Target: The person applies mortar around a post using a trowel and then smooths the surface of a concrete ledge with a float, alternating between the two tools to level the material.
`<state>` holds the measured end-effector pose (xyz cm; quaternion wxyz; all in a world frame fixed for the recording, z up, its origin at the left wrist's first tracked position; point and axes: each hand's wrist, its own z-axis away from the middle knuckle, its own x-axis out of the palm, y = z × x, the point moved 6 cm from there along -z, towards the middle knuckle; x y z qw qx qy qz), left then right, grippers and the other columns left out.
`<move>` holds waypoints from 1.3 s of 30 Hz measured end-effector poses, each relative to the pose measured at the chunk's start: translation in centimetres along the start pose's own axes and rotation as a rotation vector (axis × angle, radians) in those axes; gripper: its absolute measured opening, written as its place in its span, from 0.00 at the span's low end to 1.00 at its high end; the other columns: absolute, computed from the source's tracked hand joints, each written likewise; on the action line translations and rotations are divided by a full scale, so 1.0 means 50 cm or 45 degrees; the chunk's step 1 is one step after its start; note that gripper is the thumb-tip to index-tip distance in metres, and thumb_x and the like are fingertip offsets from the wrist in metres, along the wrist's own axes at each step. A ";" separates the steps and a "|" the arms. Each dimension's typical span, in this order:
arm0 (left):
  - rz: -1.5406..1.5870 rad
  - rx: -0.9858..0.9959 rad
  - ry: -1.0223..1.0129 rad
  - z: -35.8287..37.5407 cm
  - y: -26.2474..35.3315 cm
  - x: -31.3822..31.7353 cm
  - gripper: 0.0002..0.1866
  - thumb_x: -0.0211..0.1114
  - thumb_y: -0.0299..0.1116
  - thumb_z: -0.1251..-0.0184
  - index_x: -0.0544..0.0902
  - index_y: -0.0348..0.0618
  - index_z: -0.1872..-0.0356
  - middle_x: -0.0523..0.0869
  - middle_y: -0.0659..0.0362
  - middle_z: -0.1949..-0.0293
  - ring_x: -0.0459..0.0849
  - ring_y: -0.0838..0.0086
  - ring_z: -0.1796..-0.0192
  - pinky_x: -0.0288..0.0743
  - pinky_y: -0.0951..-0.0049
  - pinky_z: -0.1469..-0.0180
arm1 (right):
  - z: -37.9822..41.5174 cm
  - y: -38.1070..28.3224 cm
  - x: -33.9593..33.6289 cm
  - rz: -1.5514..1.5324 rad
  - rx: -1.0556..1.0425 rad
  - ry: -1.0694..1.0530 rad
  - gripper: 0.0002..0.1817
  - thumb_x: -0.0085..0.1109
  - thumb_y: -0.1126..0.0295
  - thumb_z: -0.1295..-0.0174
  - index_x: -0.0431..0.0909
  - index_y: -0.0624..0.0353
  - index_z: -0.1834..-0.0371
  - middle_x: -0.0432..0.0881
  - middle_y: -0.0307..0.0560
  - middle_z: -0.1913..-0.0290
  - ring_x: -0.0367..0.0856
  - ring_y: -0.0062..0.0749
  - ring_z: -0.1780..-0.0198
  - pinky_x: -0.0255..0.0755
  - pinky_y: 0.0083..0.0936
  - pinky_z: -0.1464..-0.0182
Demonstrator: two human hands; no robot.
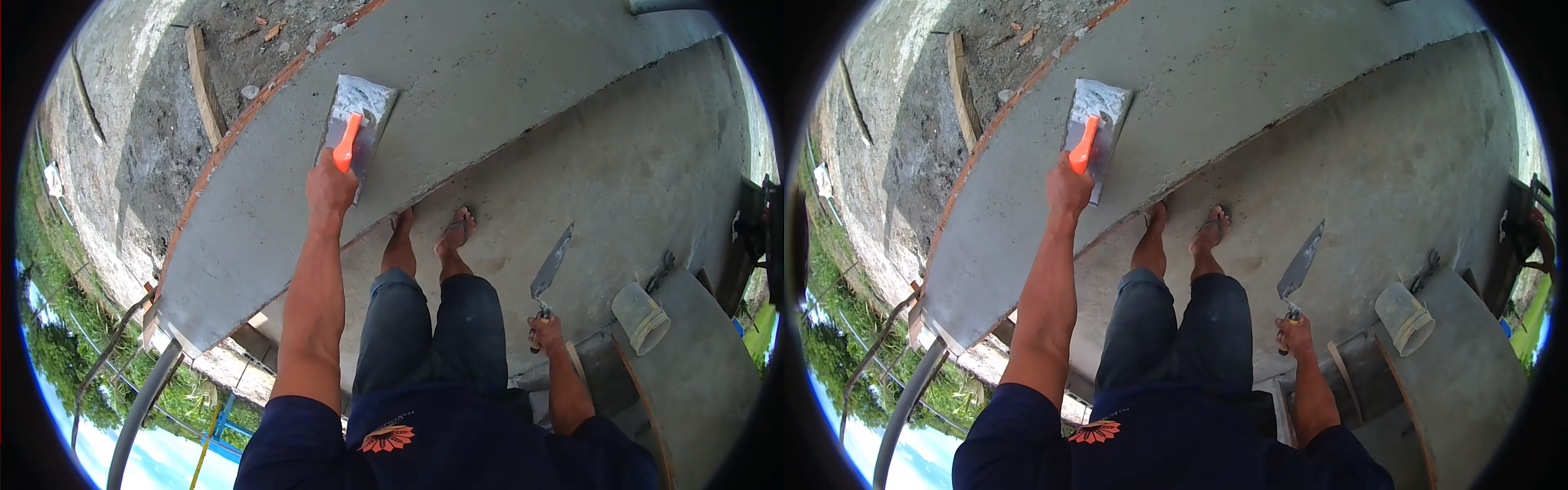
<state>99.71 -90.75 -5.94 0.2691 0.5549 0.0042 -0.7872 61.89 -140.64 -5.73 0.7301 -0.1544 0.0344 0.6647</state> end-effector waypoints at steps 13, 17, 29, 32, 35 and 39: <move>-0.085 0.241 -0.155 0.138 -0.087 -0.039 0.10 0.63 0.30 0.43 0.79 0.42 0.61 0.86 0.43 0.68 0.85 0.43 0.62 0.78 0.51 0.58 | -0.014 0.078 -0.089 -0.225 0.109 0.051 0.13 0.65 0.76 0.43 0.67 0.53 0.70 0.71 0.37 0.80 0.74 0.26 0.83 0.73 0.28 0.81; -0.290 0.085 -0.274 0.143 -0.121 0.034 0.07 0.61 0.31 0.41 0.78 0.45 0.62 0.86 0.43 0.69 0.85 0.44 0.63 0.78 0.48 0.60 | -0.025 0.087 -0.070 -0.256 0.097 -0.026 0.13 0.66 0.75 0.43 0.67 0.53 0.68 0.72 0.38 0.79 0.75 0.27 0.83 0.74 0.29 0.79; -0.117 0.494 -0.057 -0.097 0.107 -0.105 0.08 0.61 0.34 0.40 0.77 0.49 0.60 0.86 0.46 0.69 0.85 0.45 0.63 0.77 0.50 0.61 | -0.035 0.064 -0.071 -0.267 0.035 -0.043 0.13 0.66 0.74 0.43 0.67 0.51 0.69 0.73 0.37 0.78 0.76 0.27 0.82 0.74 0.30 0.79; -0.328 0.577 -0.299 0.060 0.027 -0.045 0.08 0.63 0.33 0.42 0.78 0.49 0.62 0.86 0.48 0.72 0.85 0.48 0.66 0.77 0.50 0.65 | -0.028 0.067 -0.063 -0.342 0.086 -0.018 0.14 0.67 0.74 0.43 0.68 0.51 0.69 0.72 0.37 0.79 0.74 0.26 0.83 0.73 0.29 0.80; -0.419 0.598 -0.373 0.107 -0.017 0.019 0.08 0.63 0.33 0.43 0.78 0.49 0.62 0.86 0.48 0.72 0.85 0.48 0.66 0.78 0.52 0.64 | -0.019 0.089 -0.044 -0.360 0.144 -0.008 0.14 0.68 0.74 0.43 0.68 0.52 0.68 0.72 0.37 0.79 0.74 0.26 0.83 0.73 0.29 0.80; -0.384 0.603 -0.220 -0.038 0.092 0.014 0.05 0.61 0.33 0.40 0.77 0.48 0.64 0.86 0.47 0.71 0.86 0.48 0.65 0.78 0.52 0.63 | 0.004 0.129 -0.030 -0.357 0.212 -0.020 0.14 0.68 0.74 0.43 0.68 0.52 0.67 0.72 0.37 0.79 0.74 0.26 0.83 0.73 0.29 0.80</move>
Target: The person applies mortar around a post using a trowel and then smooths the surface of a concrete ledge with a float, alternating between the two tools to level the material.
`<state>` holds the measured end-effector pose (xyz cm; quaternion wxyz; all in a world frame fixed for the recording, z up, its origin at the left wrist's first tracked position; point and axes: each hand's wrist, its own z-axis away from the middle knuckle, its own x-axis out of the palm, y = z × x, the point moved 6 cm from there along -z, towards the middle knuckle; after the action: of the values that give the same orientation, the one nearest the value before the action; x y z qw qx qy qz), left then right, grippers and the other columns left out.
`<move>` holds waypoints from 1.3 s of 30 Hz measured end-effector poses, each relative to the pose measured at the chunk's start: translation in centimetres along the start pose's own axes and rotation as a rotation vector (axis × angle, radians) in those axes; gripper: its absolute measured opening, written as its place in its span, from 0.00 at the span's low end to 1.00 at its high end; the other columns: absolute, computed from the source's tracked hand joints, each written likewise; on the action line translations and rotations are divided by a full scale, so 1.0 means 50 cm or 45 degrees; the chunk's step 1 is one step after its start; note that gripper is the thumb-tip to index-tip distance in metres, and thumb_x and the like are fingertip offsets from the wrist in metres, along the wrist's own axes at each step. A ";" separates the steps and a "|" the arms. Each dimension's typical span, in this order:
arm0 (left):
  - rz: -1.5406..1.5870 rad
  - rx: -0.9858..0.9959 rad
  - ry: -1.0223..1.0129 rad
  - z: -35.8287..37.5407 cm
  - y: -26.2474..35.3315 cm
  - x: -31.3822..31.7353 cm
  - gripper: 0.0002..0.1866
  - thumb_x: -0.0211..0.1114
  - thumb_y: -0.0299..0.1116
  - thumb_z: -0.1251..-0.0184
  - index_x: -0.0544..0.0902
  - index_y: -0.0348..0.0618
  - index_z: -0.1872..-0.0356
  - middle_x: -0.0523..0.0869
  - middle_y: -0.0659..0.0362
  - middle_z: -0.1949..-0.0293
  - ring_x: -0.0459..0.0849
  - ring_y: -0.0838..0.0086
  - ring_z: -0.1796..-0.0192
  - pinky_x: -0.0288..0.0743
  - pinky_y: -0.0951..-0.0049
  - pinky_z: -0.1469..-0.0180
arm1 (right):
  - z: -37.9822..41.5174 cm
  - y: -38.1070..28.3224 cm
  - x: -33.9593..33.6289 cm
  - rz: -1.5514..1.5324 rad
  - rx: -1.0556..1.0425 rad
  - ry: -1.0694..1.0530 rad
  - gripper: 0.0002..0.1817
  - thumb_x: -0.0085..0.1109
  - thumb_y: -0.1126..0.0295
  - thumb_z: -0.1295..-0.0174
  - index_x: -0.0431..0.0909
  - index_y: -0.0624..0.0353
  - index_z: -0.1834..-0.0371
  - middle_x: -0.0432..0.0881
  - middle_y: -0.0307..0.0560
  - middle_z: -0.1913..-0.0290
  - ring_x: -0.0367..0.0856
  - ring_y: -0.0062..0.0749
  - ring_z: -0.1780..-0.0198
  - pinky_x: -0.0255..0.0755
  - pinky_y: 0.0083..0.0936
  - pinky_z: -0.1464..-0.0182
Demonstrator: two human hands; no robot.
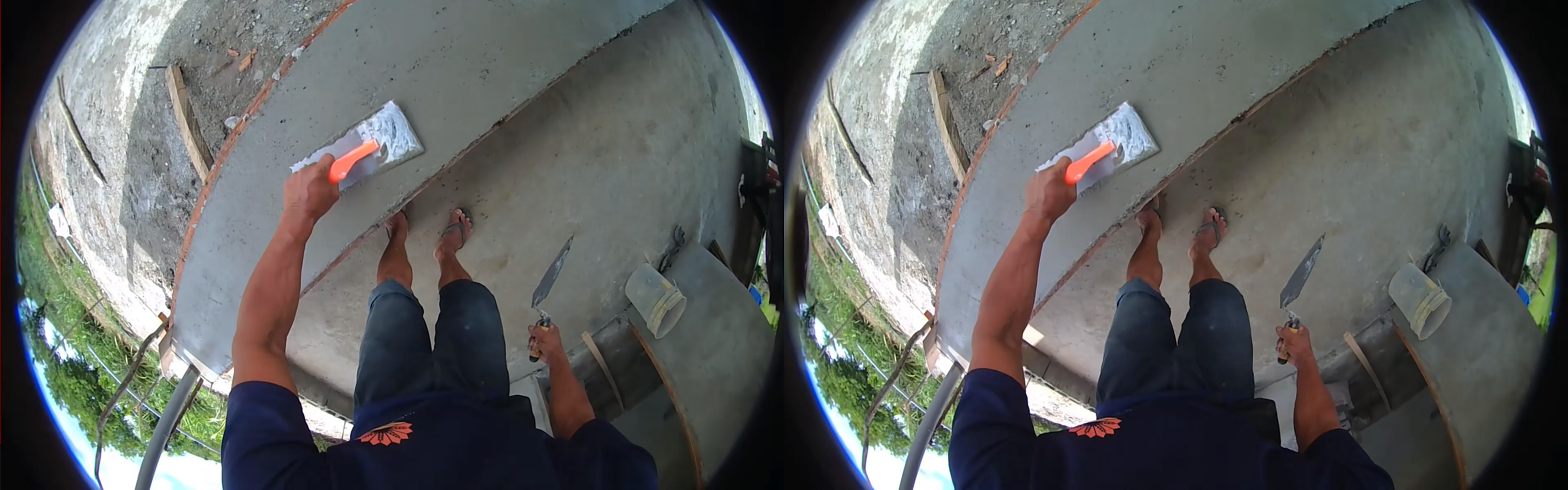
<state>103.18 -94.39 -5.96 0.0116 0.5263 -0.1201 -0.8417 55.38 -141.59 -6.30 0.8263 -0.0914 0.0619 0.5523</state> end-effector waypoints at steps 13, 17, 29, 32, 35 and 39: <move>0.249 -0.485 0.549 0.095 -0.199 -0.169 0.14 0.65 0.36 0.41 0.77 0.40 0.57 0.85 0.42 0.63 0.84 0.44 0.57 0.76 0.52 0.54 | 0.004 0.021 -0.001 0.093 0.010 0.024 0.12 0.65 0.75 0.43 0.68 0.52 0.68 0.72 0.38 0.79 0.75 0.28 0.82 0.74 0.31 0.79; 0.328 -0.820 0.514 0.261 -0.356 -0.021 0.15 0.64 0.34 0.41 0.80 0.38 0.56 0.86 0.45 0.67 0.86 0.51 0.64 0.77 0.55 0.59 | 0.011 0.018 0.025 0.101 0.031 0.003 0.13 0.66 0.75 0.44 0.68 0.53 0.69 0.72 0.39 0.79 0.75 0.27 0.83 0.74 0.29 0.80; 1.127 -1.554 0.693 0.370 -0.491 0.067 0.13 0.64 0.31 0.44 0.79 0.36 0.60 0.82 0.53 0.73 0.80 0.64 0.75 0.75 0.63 0.73 | -0.001 -0.008 0.027 0.256 -0.002 -0.041 0.12 0.67 0.75 0.44 0.69 0.55 0.69 0.73 0.40 0.80 0.75 0.27 0.85 0.73 0.28 0.82; 0.607 -1.179 0.503 0.281 -0.457 0.020 0.16 0.66 0.34 0.46 0.80 0.35 0.58 0.84 0.47 0.69 0.84 0.54 0.68 0.78 0.57 0.62 | 0.002 -0.014 0.022 0.232 -0.009 -0.028 0.12 0.67 0.75 0.44 0.69 0.55 0.70 0.73 0.40 0.80 0.75 0.27 0.84 0.74 0.28 0.81; 0.431 -0.927 0.387 0.221 -0.363 -0.035 0.19 0.68 0.37 0.47 0.81 0.34 0.57 0.86 0.40 0.64 0.84 0.45 0.58 0.76 0.53 0.52 | 0.020 -0.030 0.042 0.278 -0.011 0.031 0.12 0.67 0.76 0.44 0.69 0.54 0.70 0.74 0.39 0.80 0.76 0.27 0.83 0.74 0.28 0.80; 0.349 -0.673 0.389 0.164 -0.280 -0.052 0.14 0.67 0.34 0.43 0.81 0.34 0.61 0.86 0.44 0.66 0.85 0.49 0.64 0.77 0.56 0.61 | 0.007 0.009 0.051 0.178 -0.005 -0.047 0.13 0.70 0.73 0.45 0.70 0.55 0.71 0.74 0.40 0.80 0.74 0.25 0.83 0.71 0.29 0.81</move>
<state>98.56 -78.88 -3.22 0.2786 0.6042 0.0359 -0.7457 55.96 -139.06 -6.51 0.7866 -0.0784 0.0519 0.6103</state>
